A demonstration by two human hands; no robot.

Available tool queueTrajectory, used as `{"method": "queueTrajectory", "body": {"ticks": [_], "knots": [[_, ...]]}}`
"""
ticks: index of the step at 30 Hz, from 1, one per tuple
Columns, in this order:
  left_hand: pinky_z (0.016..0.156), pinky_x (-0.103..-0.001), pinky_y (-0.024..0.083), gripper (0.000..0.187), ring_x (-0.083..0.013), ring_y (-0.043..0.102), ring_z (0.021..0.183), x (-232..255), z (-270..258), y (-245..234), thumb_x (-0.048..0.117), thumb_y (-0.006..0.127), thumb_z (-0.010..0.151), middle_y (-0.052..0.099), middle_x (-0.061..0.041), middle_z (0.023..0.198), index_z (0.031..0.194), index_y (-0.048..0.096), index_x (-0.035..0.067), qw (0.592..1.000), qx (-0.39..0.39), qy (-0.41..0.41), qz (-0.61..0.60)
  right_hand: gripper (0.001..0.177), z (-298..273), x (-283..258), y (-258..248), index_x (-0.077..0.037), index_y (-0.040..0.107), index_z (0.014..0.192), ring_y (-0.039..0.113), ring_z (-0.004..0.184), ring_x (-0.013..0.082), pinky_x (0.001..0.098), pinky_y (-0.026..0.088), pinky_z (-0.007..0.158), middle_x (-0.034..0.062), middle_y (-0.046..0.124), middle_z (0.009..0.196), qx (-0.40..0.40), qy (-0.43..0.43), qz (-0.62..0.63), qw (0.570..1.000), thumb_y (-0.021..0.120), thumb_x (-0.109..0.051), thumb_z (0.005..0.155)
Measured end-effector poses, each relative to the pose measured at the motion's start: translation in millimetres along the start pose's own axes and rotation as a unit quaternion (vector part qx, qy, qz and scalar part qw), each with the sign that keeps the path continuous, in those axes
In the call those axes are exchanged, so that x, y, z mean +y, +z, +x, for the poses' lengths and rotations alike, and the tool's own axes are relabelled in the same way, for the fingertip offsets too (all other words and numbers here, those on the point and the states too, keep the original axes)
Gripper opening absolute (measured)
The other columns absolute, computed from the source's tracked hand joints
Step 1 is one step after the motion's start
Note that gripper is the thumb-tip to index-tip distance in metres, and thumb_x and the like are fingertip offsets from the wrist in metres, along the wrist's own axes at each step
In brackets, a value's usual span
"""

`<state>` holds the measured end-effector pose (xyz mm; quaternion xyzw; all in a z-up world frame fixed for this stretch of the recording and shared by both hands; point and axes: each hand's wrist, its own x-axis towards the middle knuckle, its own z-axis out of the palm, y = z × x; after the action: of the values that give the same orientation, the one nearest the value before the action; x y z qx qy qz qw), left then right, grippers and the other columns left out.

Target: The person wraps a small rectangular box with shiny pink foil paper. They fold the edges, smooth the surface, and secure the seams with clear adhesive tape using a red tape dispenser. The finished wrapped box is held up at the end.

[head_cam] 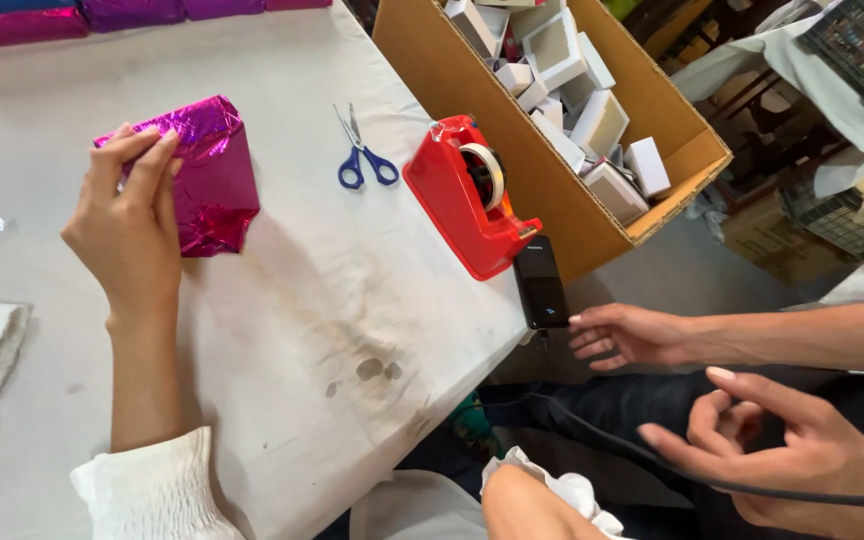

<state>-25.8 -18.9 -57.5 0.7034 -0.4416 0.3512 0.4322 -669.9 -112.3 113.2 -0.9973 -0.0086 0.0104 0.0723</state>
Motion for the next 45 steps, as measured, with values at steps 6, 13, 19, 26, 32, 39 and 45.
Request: {"method": "queueTrajectory", "body": {"ticks": [6, 13, 19, 26, 32, 39, 45], "knots": [[0.089, -0.038, 0.059, 0.013, -0.0251, 0.071, 0.121, 0.6, -0.1, -1.6, 0.005, 0.072, 0.108, 0.068, -0.003, 0.122, 0.119, 0.077, 0.011, 1.0, -0.002, -0.005, -0.002, 0.054, 73.7, 39.0, -1.0, -0.017, 0.06, 0.122, 0.064, 0.111, 0.0147, 0.0295, 0.052, 0.094, 0.0094, 0.057, 0.126, 0.051, 0.006, -0.035, 0.998, 0.07, -0.058, 0.088], [0.097, -0.037, 0.059, 0.016, -0.0222, 0.07, 0.127, -9.0, -10.7, 6.6, 0.007, 0.07, 0.112, 0.068, -0.001, 0.125, 0.125, 0.077, 0.014, 1.0, -0.018, -0.007, 0.01, 0.057, 143.1, 92.7, 2.5, -0.006, 0.057, 0.13, 0.061, 0.118, 0.0221, 0.0361, 0.051, 0.093, 0.0118, 0.058, 0.132, -0.082, -0.077, -0.19, 0.975, 0.079, -0.022, 0.08], [0.098, -0.037, 0.059, 0.016, -0.0235, 0.07, 0.13, -6.5, -10.1, 3.5, 0.007, 0.071, 0.111, 0.068, -0.001, 0.124, 0.125, 0.076, 0.013, 1.0, -0.015, -0.008, 0.005, 0.03, 225.1, 109.0, 156.1, -0.002, 0.066, 0.089, 0.064, 0.08, 0.0204, 0.0334, 0.051, 0.07, 0.0094, 0.066, 0.09, 0.052, -0.002, 0.589, 0.806, 0.086, -0.021, 0.076], [0.094, -0.038, 0.059, 0.015, -0.0243, 0.07, 0.126, 0.3, -3.2, 0.9, 0.007, 0.071, 0.109, 0.069, -0.002, 0.124, 0.121, 0.077, 0.013, 1.0, -0.011, -0.024, 0.002, 0.015, 245.9, 179.6, 128.0, 0.0, 0.07, 0.089, 0.067, 0.076, 0.008, 0.0243, 0.058, 0.072, 0.0077, 0.074, 0.091, 0.443, 0.3, 0.376, 0.757, 0.068, -0.01, 0.101], [0.092, -0.037, 0.06, 0.012, -0.0235, 0.071, 0.124, -2.0, -3.4, 3.3, 0.01, 0.073, 0.11, 0.069, -0.001, 0.124, 0.12, 0.077, 0.013, 1.0, -0.008, -0.028, 0.009, 0.022, 247.8, 216.9, 85.9, -0.004, 0.078, 0.103, 0.069, 0.079, 0.008, 0.0247, 0.054, 0.074, 0.0023, 0.075, 0.087, 0.284, 0.372, 0.215, 0.857, 0.075, -0.025, 0.096], [0.09, -0.036, 0.06, 0.013, -0.0232, 0.071, 0.124, -0.2, -2.3, 3.0, 0.01, 0.072, 0.11, 0.069, 0.0, 0.124, 0.122, 0.077, 0.013, 1.0, -0.011, -0.026, 0.012, 0.031, 259.4, 225.1, 70.7, -0.011, 0.081, 0.108, 0.072, 0.083, 0.0119, 0.0278, 0.056, 0.076, 0.0031, 0.077, 0.093, 0.149, 0.38, 0.147, 0.901, 0.074, -0.038, 0.092], [0.092, -0.037, 0.06, 0.012, -0.0238, 0.07, 0.123, -3.6, -3.8, 0.8, 0.012, 0.074, 0.11, 0.069, -0.001, 0.125, 0.121, 0.077, 0.014, 1.0, -0.009, -0.027, 0.008, 0.052, 223.9, 241.3, 77.2, -0.008, 0.075, 0.118, 0.074, 0.099, 0.0194, 0.0332, 0.058, 0.086, 0.0095, 0.078, 0.109, 0.021, 0.445, 0.089, 0.891, 0.075, -0.048, 0.085]]}}
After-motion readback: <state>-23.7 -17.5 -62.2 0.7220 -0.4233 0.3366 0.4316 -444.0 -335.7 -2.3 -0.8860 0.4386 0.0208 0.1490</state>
